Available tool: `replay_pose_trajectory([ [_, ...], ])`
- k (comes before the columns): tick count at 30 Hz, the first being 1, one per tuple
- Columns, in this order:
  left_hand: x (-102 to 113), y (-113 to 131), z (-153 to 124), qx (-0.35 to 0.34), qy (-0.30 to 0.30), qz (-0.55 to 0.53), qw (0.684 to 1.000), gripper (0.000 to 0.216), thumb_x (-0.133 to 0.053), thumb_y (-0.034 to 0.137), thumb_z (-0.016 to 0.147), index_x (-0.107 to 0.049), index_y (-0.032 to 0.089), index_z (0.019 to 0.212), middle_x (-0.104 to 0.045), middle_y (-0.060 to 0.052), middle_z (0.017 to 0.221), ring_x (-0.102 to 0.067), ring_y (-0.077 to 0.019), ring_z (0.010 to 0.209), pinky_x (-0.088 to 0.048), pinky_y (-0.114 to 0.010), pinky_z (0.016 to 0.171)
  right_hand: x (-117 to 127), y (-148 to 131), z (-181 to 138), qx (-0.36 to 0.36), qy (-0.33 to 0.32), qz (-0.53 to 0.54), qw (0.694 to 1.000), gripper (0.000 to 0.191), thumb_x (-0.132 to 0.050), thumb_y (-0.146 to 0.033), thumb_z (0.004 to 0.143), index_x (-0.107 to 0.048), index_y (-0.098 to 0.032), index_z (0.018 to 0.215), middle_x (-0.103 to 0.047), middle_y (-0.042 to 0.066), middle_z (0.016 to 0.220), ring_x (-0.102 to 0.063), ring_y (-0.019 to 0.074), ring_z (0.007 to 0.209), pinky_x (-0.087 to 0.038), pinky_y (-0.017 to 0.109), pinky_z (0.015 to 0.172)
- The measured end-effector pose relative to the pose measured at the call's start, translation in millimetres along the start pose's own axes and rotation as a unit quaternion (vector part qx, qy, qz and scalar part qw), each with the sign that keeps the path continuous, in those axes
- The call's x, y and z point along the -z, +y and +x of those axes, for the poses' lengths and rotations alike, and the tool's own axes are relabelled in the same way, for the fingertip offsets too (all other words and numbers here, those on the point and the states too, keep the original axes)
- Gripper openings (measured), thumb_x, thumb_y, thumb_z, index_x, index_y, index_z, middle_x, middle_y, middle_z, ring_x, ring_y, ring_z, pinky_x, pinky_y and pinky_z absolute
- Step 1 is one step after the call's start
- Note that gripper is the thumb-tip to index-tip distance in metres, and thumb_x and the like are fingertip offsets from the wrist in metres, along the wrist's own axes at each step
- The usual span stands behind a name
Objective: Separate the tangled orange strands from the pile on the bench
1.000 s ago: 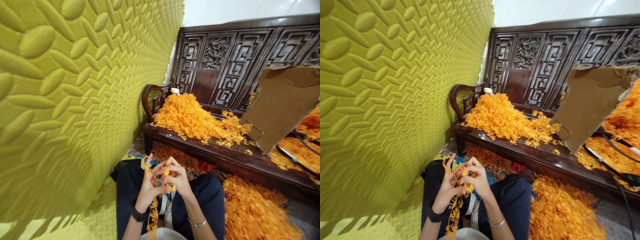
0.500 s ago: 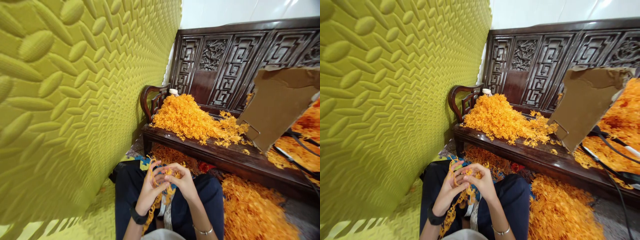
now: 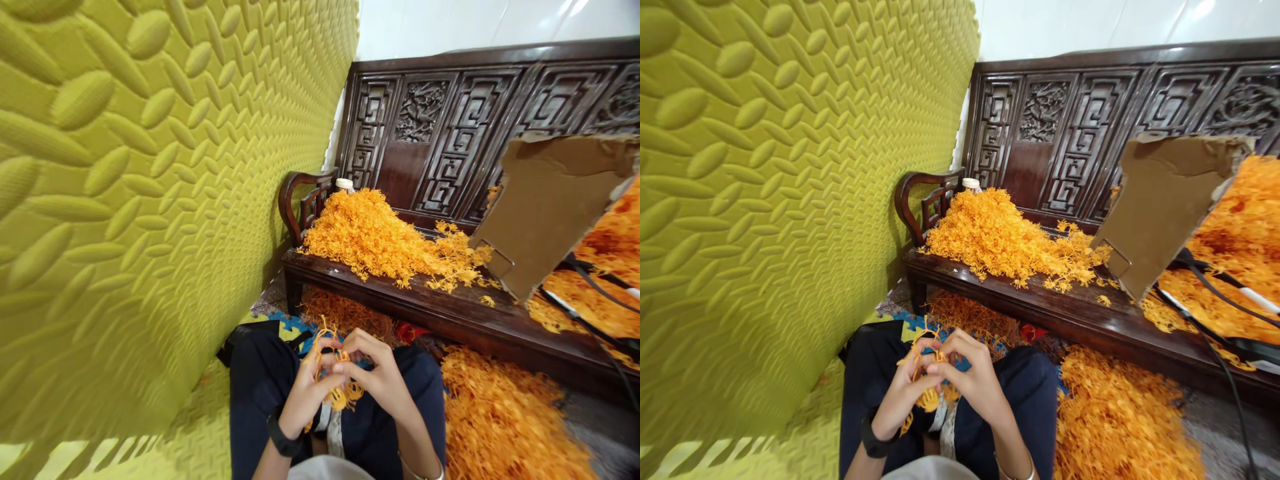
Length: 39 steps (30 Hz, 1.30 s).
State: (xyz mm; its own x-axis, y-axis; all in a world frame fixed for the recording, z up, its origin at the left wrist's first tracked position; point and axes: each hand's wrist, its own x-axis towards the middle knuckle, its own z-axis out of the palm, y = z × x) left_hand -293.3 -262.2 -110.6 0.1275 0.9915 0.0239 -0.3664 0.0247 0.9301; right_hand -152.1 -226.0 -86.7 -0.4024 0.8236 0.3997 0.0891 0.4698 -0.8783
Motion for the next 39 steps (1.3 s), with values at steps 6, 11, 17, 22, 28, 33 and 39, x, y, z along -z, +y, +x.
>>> replay_pose_trajectory([
  [6,-3,-2,-4,-0.065,-0.039,-0.124,0.989,0.04,-0.068,0.026,0.073,-0.04,0.022,0.101,-0.049,0.01,0.046,-0.037,-0.0047,0.041,-0.029,-0.017,0.047,-17,6,-5,-0.065,-0.002,0.343,0.937,0.024,-0.069,-0.033,0.073,-0.055,-0.017,0.061,-0.049,0.0,0.064,-0.042,0.0115,0.062,-0.031,0.024,0.058],
  [11,2,-2,-3,-0.081,-0.088,-0.161,0.98,0.038,-0.07,0.024,0.07,-0.042,0.022,0.096,-0.046,0.011,0.045,-0.032,-0.003,0.04,-0.025,-0.015,0.046,-42,16,-8,-0.105,0.032,0.523,0.845,0.026,-0.073,-0.025,0.063,-0.05,-0.017,0.055,-0.044,-0.002,0.061,-0.035,0.0096,0.058,-0.03,0.022,0.057],
  [17,6,-5,-1,-0.107,-0.132,-0.194,0.966,0.031,-0.068,0.021,0.07,-0.047,0.023,0.092,-0.037,0.011,0.042,-0.023,-0.0029,0.036,-0.022,-0.016,0.042,-49,16,-5,-0.133,0.057,0.564,0.813,0.043,-0.074,-0.028,0.058,-0.033,-0.017,0.05,-0.029,-0.004,0.057,-0.026,0.0089,0.053,-0.029,0.023,0.051],
  [22,14,-6,-2,-0.162,-0.05,-0.243,0.955,0.03,-0.07,0.029,0.067,-0.054,0.021,0.092,-0.024,0.012,0.036,-0.019,-0.0048,0.035,-0.024,-0.02,0.042,-19,3,-7,-0.063,0.185,0.466,0.863,0.062,-0.059,-0.058,0.074,-0.015,-0.019,0.055,-0.012,-0.006,0.057,-0.011,0.0093,0.049,-0.027,0.024,0.046],
  [28,21,1,5,-0.099,0.066,-0.172,0.978,0.031,-0.061,0.025,0.08,-0.049,0.019,0.108,-0.048,0.006,0.053,-0.045,-0.0091,0.052,-0.036,-0.023,0.056,48,-4,12,0.151,0.348,0.268,0.886,0.027,-0.071,-0.038,0.072,-0.05,-0.023,0.082,-0.043,-0.003,0.067,-0.043,0.0098,0.06,-0.04,0.024,0.057],
  [33,25,3,14,-0.106,0.156,-0.168,0.968,0.035,-0.065,0.025,0.076,-0.05,0.018,0.107,-0.056,0.003,0.064,-0.054,-0.0111,0.066,-0.042,-0.026,0.072,110,-1,101,0.224,0.456,0.046,0.86,0.024,-0.064,-0.03,0.077,-0.051,-0.019,0.093,-0.05,0.007,0.108,-0.055,0.0148,0.095,-0.046,0.029,0.08],
  [39,32,3,15,-0.124,0.204,-0.169,0.956,0.04,-0.07,0.026,0.07,-0.053,0.019,0.105,-0.058,0.003,0.066,-0.055,-0.0113,0.067,-0.043,-0.026,0.073,141,39,169,0.04,0.342,-0.052,0.937,0.065,-0.072,-0.029,0.062,-0.049,-0.006,0.119,-0.04,0.023,0.127,-0.058,0.013,0.084,-0.044,0.027,0.074],
])
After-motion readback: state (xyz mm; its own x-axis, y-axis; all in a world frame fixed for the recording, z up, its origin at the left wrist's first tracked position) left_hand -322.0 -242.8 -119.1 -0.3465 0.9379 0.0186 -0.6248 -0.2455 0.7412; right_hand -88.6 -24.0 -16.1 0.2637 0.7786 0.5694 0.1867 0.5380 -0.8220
